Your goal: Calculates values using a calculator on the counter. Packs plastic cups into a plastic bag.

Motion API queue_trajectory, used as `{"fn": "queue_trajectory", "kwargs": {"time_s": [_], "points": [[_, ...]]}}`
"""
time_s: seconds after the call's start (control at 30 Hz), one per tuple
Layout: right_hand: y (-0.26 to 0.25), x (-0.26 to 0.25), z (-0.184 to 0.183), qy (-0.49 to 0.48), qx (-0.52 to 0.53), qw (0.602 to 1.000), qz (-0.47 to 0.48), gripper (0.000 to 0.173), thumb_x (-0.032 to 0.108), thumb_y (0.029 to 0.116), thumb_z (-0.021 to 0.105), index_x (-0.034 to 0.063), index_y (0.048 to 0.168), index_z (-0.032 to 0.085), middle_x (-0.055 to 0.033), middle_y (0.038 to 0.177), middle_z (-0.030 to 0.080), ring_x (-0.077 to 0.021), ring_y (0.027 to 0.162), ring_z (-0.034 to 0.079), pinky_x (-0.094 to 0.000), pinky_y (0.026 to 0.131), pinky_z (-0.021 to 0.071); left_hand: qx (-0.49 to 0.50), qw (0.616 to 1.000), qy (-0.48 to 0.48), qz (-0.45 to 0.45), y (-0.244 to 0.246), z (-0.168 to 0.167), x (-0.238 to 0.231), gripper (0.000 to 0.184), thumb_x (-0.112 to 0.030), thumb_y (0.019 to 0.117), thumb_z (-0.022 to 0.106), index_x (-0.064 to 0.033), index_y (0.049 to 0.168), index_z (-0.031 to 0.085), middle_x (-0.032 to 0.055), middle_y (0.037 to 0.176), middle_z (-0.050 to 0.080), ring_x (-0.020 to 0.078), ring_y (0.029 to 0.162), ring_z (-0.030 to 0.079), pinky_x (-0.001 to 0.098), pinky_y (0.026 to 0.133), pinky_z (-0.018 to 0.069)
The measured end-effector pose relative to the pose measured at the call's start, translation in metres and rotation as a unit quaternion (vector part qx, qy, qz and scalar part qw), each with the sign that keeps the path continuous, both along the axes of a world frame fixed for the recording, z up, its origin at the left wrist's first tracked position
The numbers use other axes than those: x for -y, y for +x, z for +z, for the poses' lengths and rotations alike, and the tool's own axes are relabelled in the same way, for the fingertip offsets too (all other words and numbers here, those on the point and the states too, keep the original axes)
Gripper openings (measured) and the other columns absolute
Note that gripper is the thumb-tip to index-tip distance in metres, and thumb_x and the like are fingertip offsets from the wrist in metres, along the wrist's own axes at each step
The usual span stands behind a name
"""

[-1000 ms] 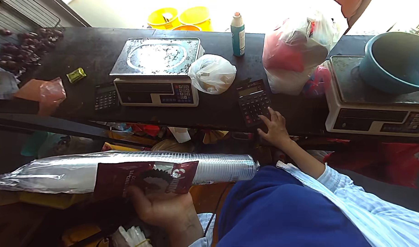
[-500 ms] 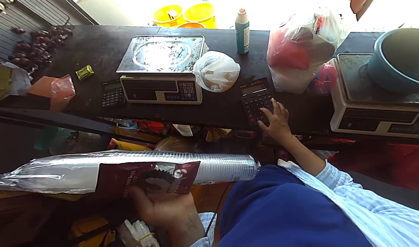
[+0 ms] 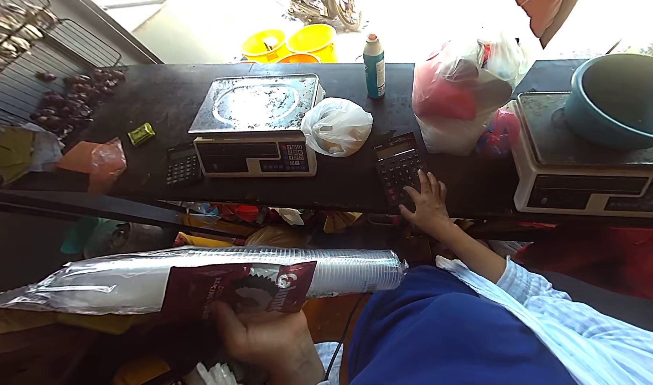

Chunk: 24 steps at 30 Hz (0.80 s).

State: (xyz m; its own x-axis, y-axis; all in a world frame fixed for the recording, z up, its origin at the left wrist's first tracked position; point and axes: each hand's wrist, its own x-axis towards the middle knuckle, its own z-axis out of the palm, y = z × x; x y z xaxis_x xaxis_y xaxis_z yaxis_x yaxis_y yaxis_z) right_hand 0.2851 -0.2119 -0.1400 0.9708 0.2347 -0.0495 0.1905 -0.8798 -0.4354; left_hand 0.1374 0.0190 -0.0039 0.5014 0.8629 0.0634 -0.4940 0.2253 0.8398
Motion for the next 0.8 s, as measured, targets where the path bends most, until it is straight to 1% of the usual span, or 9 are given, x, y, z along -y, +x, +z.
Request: {"fn": "queue_trajectory", "kwargs": {"time_s": [0.07,0.13,0.17,0.2,0.3,0.4,0.5,0.6,0.8], "points": [[-0.006,-0.001,0.0,0.005,0.0,1.0,0.025,0.058,0.049,0.0979,0.059,0.0132,0.143,0.061,-0.0269,0.163,0.03,-0.0482,0.153,0.019,-0.0679,0.12,0.011,0.0,1.0,0.002,0.002,0.001,0.001,0.0,0.045,-0.029,0.1116,0.013,-0.0195,0.113,0.057,-0.0082,0.1,0.071,0.0065,0.1,0.07,0.033,0.088,0.0598],[-0.008,-0.001,0.005,-0.013,-0.057,0.997,0.046,0.065,0.054,0.0988,0.055,0.0153,0.151,0.053,-0.0272,0.166,0.022,-0.0472,0.156,0.01,-0.0675,0.122,0.0034,-0.002,1.0,0.002,0.005,0.002,0.0,0.0,0.044,-0.029,0.1117,0.013,-0.019,0.114,0.056,-0.008,0.1,0.071,0.0063,0.101,0.069,0.0331,0.088,0.0596],[-0.008,0.0,0.008,-0.017,-0.066,0.997,0.044,0.065,0.056,0.0989,0.054,0.0158,0.151,0.053,-0.027,0.167,0.021,-0.0465,0.156,0.009,-0.0671,0.122,0.0023,-0.002,1.0,0.002,0.005,0.002,0.0,0.0,0.044,-0.029,0.1116,0.013,-0.0188,0.114,0.056,-0.0079,0.101,0.071,0.0065,0.101,0.069,0.0332,0.089,0.0594],[-0.008,0.001,0.012,-0.012,-0.058,0.998,0.033,0.063,0.056,0.0989,0.054,0.0153,0.147,0.057,-0.0262,0.166,0.023,-0.0458,0.156,0.012,-0.0664,0.122,0.0039,0.0,1.0,0.002,0.006,0.002,0.0,0.0,0.045,-0.028,0.1116,0.013,-0.0188,0.115,0.057,-0.0079,0.101,0.071,0.0065,0.101,0.069,0.0333,0.089,0.0595],[-0.008,0.008,0.018,0.025,0.012,1.0,-0.011,0.054,0.051,0.0972,0.058,0.0085,0.129,0.068,-0.0233,0.156,0.044,-0.0453,0.146,0.036,-0.0654,0.116,0.0211,0.003,1.0,0.002,0.01,0.002,0.001,0.001,0.044,-0.027,0.1119,0.013,-0.0185,0.114,0.057,-0.0083,0.099,0.071,0.006,0.1,0.07,0.0323,0.088,0.0599],[-0.005,0.016,0.018,0.023,0.017,0.999,-0.029,0.054,0.048,0.0978,0.058,0.0016,0.125,0.067,-0.0209,0.147,0.055,-0.0439,0.133,0.05,-0.062,0.108,0.0311,0.001,1.0,0.003,0.01,0.001,0.002,0.002,0.044,-0.027,0.1119,0.014,-0.0182,0.114,0.056,-0.0087,0.099,0.071,0.0057,0.099,0.07,0.032,0.088,0.0597],[-0.001,0.019,0.021,-0.002,-0.048,0.999,-0.024,0.057,0.047,0.0997,0.056,-0.0014,0.128,0.063,-0.0205,0.139,0.061,-0.0428,0.129,0.052,-0.0602,0.107,0.0323,-0.005,1.0,-0.002,0.017,0.0,0.003,0.003,0.043,-0.028,0.112,0.015,-0.0182,0.116,0.056,-0.009,0.1,0.071,0.0048,0.1,0.069,0.0315,0.089,0.0591],[-0.003,0.019,0.022,0.012,-0.019,0.999,-0.034,0.055,0.047,0.0988,0.058,-0.0023,0.122,0.065,-0.0216,0.127,0.067,-0.0433,0.121,0.057,-0.0599,0.105,0.0342,-0.004,1.0,-0.005,0.013,-0.002,0.004,0.003,0.043,-0.029,0.1122,0.014,-0.0196,0.116,0.056,-0.0107,0.1,0.071,0.0035,0.1,0.07,0.0304,0.088,0.0598],[0.004,0.02,0.032,-0.028,-0.07,0.997,-0.015,0.053,0.045,0.1009,0.058,-0.003,0.121,0.066,-0.0213,0.125,0.068,-0.0413,0.122,0.057,-0.0585,0.109,0.0317,0.039,0.999,0.004,-0.002,-0.004,0.004,0.002,0.044,-0.025,0.1116,0.017,-0.0229,0.108,0.061,-0.0146,0.096,0.074,-0.0002,0.096,0.071,0.0254,0.084,0.0611]]}}
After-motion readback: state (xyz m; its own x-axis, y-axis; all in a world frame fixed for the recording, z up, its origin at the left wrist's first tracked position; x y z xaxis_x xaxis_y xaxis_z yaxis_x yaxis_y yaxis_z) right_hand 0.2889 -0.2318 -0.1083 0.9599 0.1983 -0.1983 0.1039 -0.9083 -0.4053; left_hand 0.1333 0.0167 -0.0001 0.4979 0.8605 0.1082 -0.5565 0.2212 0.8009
